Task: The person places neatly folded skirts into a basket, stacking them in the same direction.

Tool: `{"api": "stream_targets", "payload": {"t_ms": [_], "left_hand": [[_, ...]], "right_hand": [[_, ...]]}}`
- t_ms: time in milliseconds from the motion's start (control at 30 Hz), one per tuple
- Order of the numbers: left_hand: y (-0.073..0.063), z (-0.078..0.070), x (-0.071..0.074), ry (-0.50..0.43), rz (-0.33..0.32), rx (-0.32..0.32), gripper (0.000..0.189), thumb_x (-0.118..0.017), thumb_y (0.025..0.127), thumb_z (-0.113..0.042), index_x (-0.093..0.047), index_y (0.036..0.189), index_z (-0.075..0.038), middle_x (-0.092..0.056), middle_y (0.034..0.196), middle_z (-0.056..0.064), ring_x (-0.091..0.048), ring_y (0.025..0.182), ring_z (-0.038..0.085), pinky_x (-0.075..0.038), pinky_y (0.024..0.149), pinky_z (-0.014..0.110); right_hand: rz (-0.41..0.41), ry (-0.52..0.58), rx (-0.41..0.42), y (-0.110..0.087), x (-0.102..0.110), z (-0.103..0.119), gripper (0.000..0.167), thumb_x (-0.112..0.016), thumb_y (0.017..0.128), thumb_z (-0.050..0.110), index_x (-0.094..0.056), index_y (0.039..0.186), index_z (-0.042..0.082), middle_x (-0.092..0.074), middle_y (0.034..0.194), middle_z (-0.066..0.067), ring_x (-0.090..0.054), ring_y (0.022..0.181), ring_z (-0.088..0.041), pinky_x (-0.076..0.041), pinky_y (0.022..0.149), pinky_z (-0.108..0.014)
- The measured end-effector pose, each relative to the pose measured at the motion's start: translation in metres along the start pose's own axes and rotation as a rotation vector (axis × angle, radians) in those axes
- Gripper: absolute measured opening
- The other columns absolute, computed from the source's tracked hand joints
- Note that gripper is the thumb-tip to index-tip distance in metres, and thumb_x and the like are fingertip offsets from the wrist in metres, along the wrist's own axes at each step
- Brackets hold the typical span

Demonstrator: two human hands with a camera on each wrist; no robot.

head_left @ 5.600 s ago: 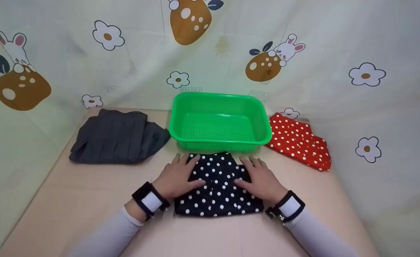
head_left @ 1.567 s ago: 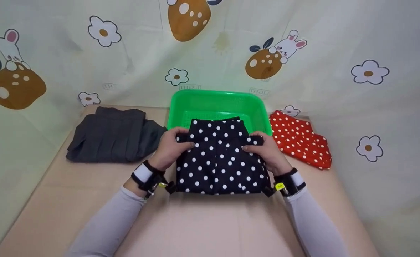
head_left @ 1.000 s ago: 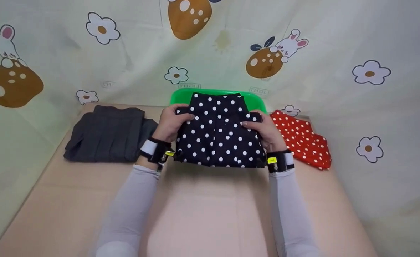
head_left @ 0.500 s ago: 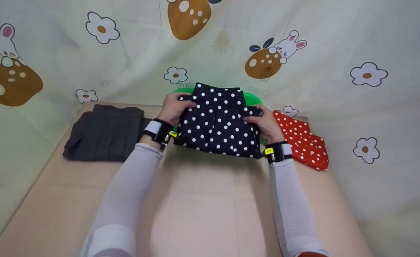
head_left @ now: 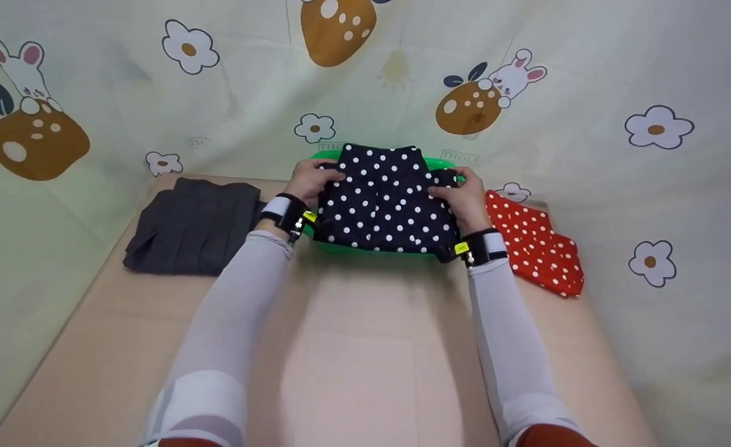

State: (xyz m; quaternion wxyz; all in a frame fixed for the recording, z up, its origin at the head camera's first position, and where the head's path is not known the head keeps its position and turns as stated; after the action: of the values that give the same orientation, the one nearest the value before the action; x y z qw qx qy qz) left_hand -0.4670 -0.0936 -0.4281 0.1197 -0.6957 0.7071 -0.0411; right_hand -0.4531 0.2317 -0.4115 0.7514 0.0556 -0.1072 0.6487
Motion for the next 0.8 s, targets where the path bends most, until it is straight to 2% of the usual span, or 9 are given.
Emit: {"api": "stream_targets", "payload": {"t_ms": [167,267,500,567,667,733,800], "left_hand": [[0.006,-0.012,0.000,0.034,-0.024,-0.046,0.050,-0.074,0.092,0.002,-0.064,0.141,0.000,-0.068,0.128,0.016,-0.070,0.103,0.022,-0.064,0.082,0.030],[0.009,-0.019,-0.002,0.039,-0.040,-0.071,0.052,-0.074,0.091,0.004,-0.064,0.142,0.000,-0.067,0.132,0.019,-0.070,0.104,0.022,-0.064,0.086,0.032],[0.013,-0.027,-0.007,0.030,-0.032,-0.097,0.052,-0.074,0.092,0.004,-0.063,0.143,0.000,-0.065,0.137,0.019,-0.069,0.108,0.024,-0.063,0.094,0.037],[0.015,-0.028,-0.006,0.054,-0.040,-0.105,0.053,-0.074,0.094,0.000,-0.061,0.145,0.000,-0.064,0.139,0.020,-0.069,0.111,0.025,-0.062,0.097,0.038],[0.016,-0.031,-0.003,0.180,-0.058,-0.127,0.061,-0.076,0.096,-0.013,-0.053,0.152,-0.002,-0.058,0.150,0.020,-0.064,0.126,0.029,-0.056,0.107,0.039],[0.015,-0.033,-0.001,0.285,-0.074,-0.141,0.068,-0.077,0.098,-0.025,-0.047,0.156,-0.005,-0.051,0.158,0.019,-0.056,0.139,0.031,-0.050,0.114,0.040],[0.014,-0.035,0.001,0.354,-0.069,-0.162,0.074,-0.075,0.099,-0.034,-0.042,0.160,-0.008,-0.043,0.165,0.019,-0.045,0.150,0.033,-0.043,0.121,0.044]], "right_hand": [[-0.131,-0.008,0.041,0.002,0.006,0.009,0.046,-0.082,0.087,-0.001,-0.062,0.127,0.009,-0.074,0.115,-0.013,-0.069,0.104,-0.022,-0.056,0.087,-0.034],[-0.188,-0.043,0.084,0.005,0.008,0.012,0.043,-0.082,0.087,0.001,-0.064,0.126,0.009,-0.072,0.101,-0.006,-0.067,0.098,-0.020,-0.054,0.085,-0.032],[-0.230,-0.041,0.115,0.013,0.008,0.013,0.040,-0.082,0.087,0.002,-0.065,0.122,0.009,-0.069,0.096,-0.002,-0.064,0.096,-0.019,-0.049,0.086,-0.031],[-0.232,-0.048,0.121,0.015,0.008,0.012,0.042,-0.082,0.088,0.003,-0.064,0.125,0.008,-0.069,0.101,-0.006,-0.064,0.100,-0.022,-0.051,0.089,-0.033],[-0.209,-0.129,0.117,0.017,0.010,0.011,0.058,-0.081,0.091,0.013,-0.056,0.144,0.011,-0.067,0.131,-0.014,-0.062,0.124,-0.028,-0.051,0.106,-0.039],[-0.196,-0.202,0.109,0.017,0.013,0.010,0.071,-0.080,0.094,0.023,-0.046,0.156,0.013,-0.055,0.154,-0.017,-0.052,0.142,-0.031,-0.044,0.119,-0.045],[-0.186,-0.268,0.107,0.016,0.017,0.008,0.081,-0.077,0.096,0.032,-0.036,0.164,0.015,-0.041,0.168,-0.017,-0.040,0.155,-0.032,-0.036,0.127,-0.048]]}}
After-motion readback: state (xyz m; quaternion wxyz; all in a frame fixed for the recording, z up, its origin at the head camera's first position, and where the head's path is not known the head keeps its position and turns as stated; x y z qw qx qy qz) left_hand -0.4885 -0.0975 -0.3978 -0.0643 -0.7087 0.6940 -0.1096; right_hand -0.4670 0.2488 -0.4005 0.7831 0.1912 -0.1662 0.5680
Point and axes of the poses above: each hand's wrist, its own y-axis towards the middle knuckle, its own x-axis out of the back of the hand, z = x × y, the point moved 6 cm from there along y, towards the middle knuckle
